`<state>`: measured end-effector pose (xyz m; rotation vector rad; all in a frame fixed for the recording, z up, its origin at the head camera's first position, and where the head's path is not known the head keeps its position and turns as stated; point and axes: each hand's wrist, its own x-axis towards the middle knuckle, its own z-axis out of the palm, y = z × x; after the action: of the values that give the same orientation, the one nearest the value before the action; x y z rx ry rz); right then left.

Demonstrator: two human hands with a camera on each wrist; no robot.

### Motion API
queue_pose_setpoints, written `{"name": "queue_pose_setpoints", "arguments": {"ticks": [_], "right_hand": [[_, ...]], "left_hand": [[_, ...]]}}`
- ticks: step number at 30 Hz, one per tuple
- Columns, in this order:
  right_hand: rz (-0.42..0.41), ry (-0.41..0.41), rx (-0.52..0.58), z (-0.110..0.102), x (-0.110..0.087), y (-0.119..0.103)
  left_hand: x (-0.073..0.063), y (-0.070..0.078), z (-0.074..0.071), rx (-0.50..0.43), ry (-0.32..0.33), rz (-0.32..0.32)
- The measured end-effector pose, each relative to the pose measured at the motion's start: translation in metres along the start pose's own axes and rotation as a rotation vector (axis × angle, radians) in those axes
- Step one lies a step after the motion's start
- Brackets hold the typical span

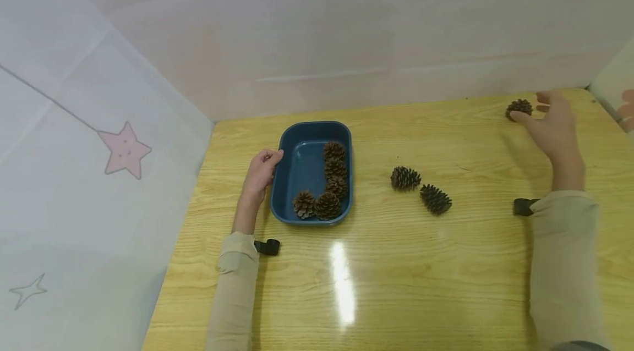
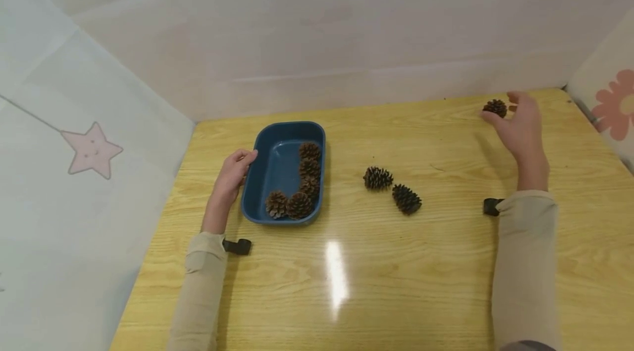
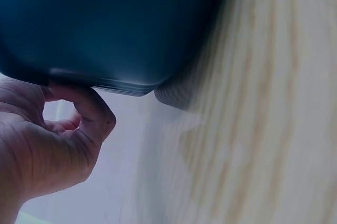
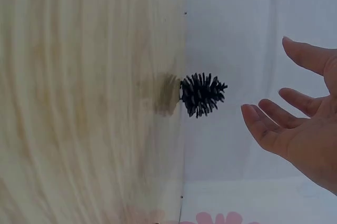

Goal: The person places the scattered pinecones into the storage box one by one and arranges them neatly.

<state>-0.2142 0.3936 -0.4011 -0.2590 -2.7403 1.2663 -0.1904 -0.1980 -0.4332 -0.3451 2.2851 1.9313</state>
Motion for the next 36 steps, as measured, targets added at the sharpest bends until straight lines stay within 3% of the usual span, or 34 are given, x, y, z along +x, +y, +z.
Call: {"name": "queue_pose_setpoints", "arguments": {"ticks": [10,19,26,36], "right_hand": [[0.007,-0.060,-0.025,-0.006,0.009,0.013],[-0.014,-0.190,-0.084,-0.011,0.015,0.027],[-0.049,-0.299,-0.106,-0.002,0.028,0.035],[-0.055,-0.279,-0.090,0.008,0.030,0.031]], "left_hand": [[-0.001,0.001,-0.004,-0.005,-0.003,0.012],[0.000,0.000,-0.003,-0.009,-0.023,0.021],[-0.004,-0.002,-0.009,0.000,-0.012,0.024],[-0.007,-0.005,-0.013,0.002,-0.006,0.022]]}}
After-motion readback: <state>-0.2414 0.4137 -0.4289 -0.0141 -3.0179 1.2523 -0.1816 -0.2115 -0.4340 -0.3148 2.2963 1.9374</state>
